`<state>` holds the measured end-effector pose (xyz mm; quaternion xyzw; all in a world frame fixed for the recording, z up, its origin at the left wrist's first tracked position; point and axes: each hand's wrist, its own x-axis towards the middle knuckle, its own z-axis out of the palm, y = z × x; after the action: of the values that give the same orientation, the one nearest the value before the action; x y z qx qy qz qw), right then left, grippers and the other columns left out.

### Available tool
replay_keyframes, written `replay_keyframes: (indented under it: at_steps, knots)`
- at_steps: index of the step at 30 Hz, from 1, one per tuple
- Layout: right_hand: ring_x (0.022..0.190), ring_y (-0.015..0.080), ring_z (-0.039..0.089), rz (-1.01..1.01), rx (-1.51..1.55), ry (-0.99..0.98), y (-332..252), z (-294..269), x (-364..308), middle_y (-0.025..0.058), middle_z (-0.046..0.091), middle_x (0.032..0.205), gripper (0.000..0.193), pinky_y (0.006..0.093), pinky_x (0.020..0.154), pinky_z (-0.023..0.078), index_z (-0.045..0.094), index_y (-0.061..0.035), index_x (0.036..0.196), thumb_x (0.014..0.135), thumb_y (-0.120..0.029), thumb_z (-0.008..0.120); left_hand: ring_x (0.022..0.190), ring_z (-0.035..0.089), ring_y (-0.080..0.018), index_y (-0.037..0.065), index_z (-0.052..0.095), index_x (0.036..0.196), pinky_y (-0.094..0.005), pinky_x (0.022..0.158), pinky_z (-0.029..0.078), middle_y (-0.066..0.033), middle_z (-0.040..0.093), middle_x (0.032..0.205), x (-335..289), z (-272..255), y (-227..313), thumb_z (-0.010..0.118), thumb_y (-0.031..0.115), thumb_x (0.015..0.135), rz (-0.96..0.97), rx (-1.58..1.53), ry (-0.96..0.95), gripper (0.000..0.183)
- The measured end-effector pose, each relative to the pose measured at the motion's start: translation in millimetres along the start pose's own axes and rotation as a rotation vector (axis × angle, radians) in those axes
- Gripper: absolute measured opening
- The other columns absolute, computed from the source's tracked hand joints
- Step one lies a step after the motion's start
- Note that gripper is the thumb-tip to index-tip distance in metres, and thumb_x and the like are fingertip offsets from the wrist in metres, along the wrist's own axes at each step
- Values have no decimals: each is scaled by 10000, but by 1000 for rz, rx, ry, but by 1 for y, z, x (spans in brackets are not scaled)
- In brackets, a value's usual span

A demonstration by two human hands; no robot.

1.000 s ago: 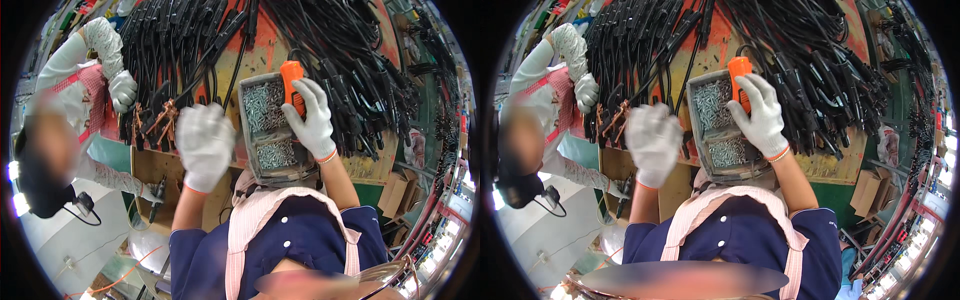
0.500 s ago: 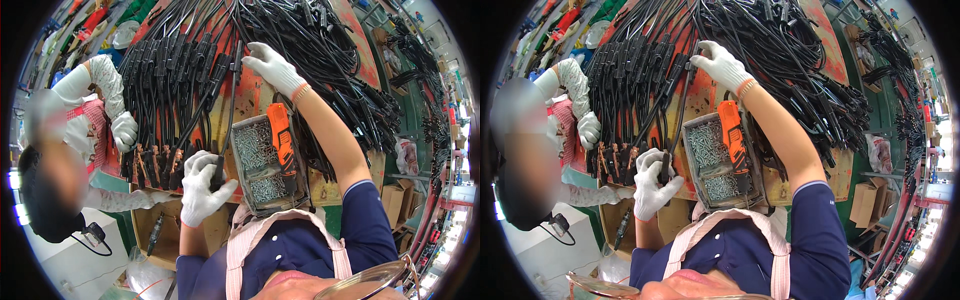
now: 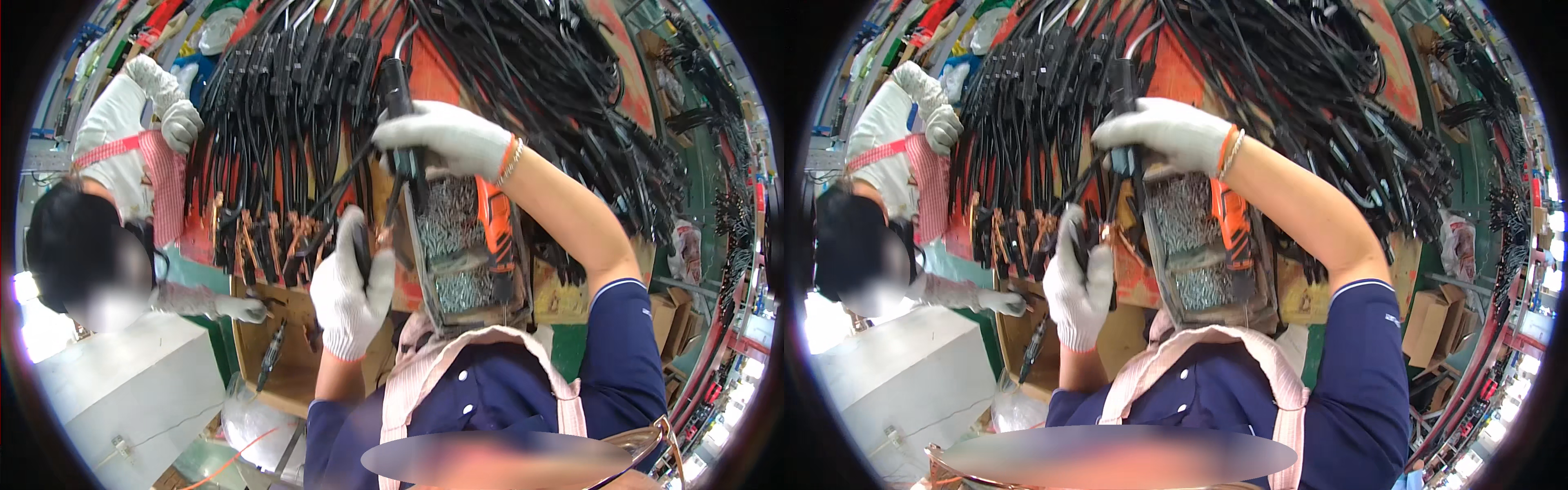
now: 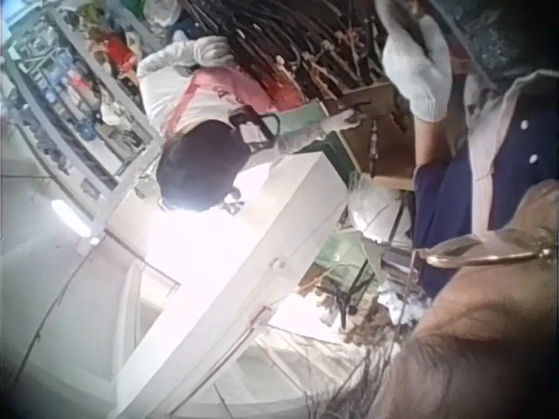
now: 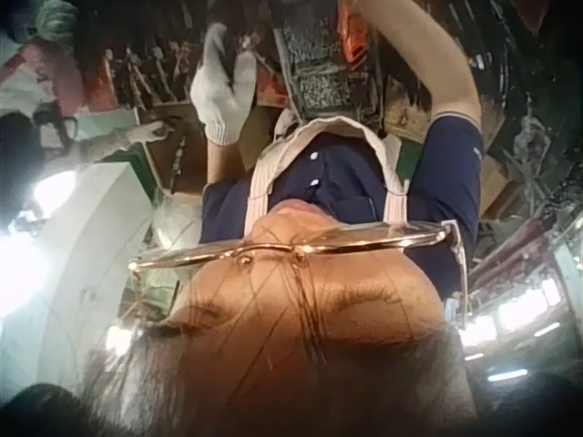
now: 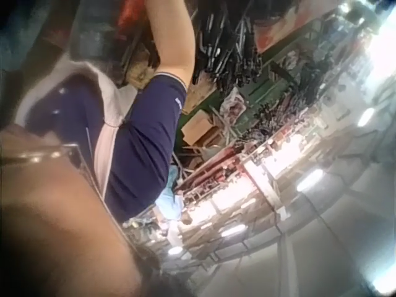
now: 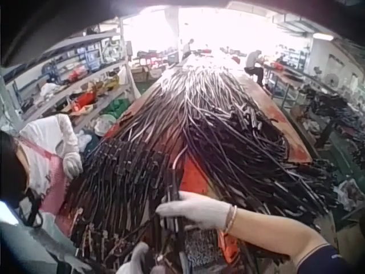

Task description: The person assembles electronic components by driving screws into black plastic housings using an electric screwdriver at a factory workbench.

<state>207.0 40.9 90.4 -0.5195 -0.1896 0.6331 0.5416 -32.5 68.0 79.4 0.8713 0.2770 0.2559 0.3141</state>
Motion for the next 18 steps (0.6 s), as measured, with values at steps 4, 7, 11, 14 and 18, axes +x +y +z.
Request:
replay_keyframes:
  at_steps: [4, 7, 11, 14, 18]
  knots:
    - [680, 107, 586, -270, -343, 83, 30, 14, -17, 17, 600, 809, 182, 251, 615, 512, 572, -56, 913, 861, -185, 689, 1278, 472, -263, -86, 326, 1416, -328, 1058, 352, -234, 470, 1382, 1, 8, 12, 488, 258, 990, -190, -507, -123, 570]
    - [559, 37, 490, -274, 555, 220, 29, 13, 3, -11, 529, 725, 170, 164, 448, 422, 531, -64, 830, 922, -163, 634, 1214, 521, -242, -81, 350, 1411, -326, 1015, 394, -210, 496, 1365, -4, 32, 13, 473, 234, 986, -307, -580, -205, 543]
    - [550, 55, 488, -454, 654, 224, 27, 15, -1, -15, 529, 722, 129, 191, 459, 427, 545, -61, 903, 911, -154, 635, 1030, 615, -207, -58, 403, 1388, -302, 878, 473, -177, 600, 1225, 3, 40, 21, 490, 223, 972, -254, -594, -56, 509]
    - [553, 66, 500, -395, 285, 389, 34, 51, -31, -12, 543, 720, 176, 214, 463, 429, 550, -71, 978, 893, -175, 664, 1027, 622, -219, -58, 431, 1365, -306, 869, 483, -207, 600, 1212, 18, 55, 14, 499, 217, 963, -105, -384, 163, 491]
    - [529, 73, 498, -414, 489, 417, 41, 42, -43, -8, 532, 664, 173, 220, 481, 434, 537, -90, 951, 896, -201, 657, 1050, 629, -243, -59, 438, 1356, -338, 882, 489, -248, 556, 1287, 19, 56, 31, 501, 144, 952, -165, -331, 158, 457]
